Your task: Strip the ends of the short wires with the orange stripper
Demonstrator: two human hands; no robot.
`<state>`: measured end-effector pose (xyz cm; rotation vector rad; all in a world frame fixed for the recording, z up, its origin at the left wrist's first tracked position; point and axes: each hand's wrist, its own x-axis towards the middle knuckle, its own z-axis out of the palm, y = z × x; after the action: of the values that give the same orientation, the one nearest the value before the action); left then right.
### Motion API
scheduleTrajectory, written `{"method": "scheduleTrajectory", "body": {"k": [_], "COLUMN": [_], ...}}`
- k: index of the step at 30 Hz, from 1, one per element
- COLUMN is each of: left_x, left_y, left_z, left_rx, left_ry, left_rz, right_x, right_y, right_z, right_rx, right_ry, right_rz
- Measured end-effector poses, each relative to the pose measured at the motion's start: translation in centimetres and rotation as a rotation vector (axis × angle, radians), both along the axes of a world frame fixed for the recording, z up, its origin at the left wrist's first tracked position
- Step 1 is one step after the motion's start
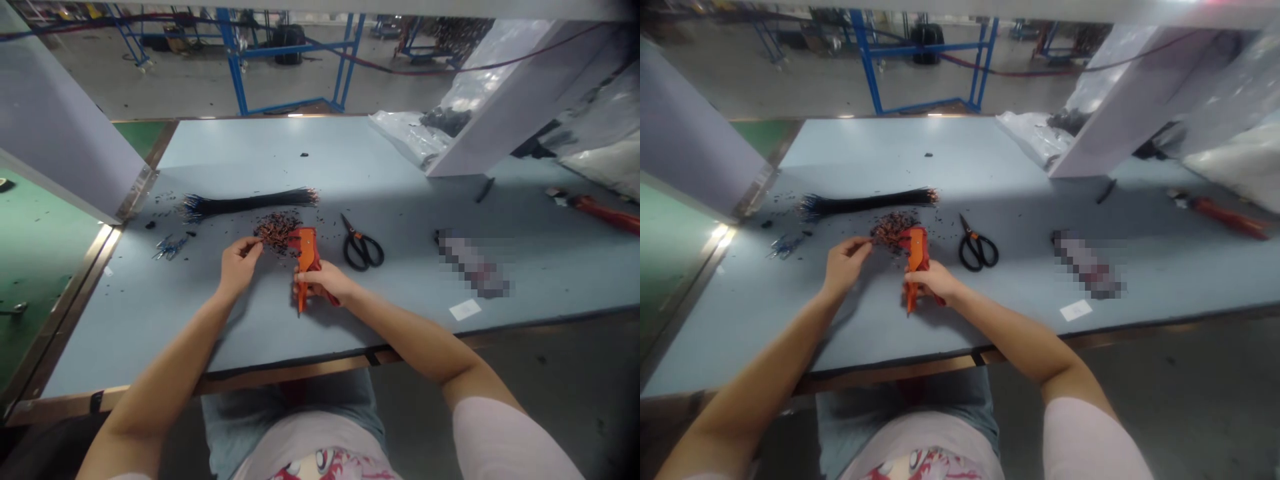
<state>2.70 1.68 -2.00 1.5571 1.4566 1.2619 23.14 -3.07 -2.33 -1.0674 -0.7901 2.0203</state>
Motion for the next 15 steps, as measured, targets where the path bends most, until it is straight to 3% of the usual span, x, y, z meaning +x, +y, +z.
{"method": "scheduleTrajectory", "body": {"k": [4,15], "left_x": [0.5,0.7], "left_y": [-0.2,-0.8], "left_z": [0.0,-0.3], "left_rx": [0.011,0.218], "left_ry": [-0.060,0.184], "left_rz": [-0.011,-0.065], "right_x": [-0.1,0.2], "right_y": [-0.6,-1.0], "right_z": [0.4,1.1], "right_rx": [-0.023,-0.018], "right_ry": [0.050,0.151], "right_rz": [0.103,0.187]}}
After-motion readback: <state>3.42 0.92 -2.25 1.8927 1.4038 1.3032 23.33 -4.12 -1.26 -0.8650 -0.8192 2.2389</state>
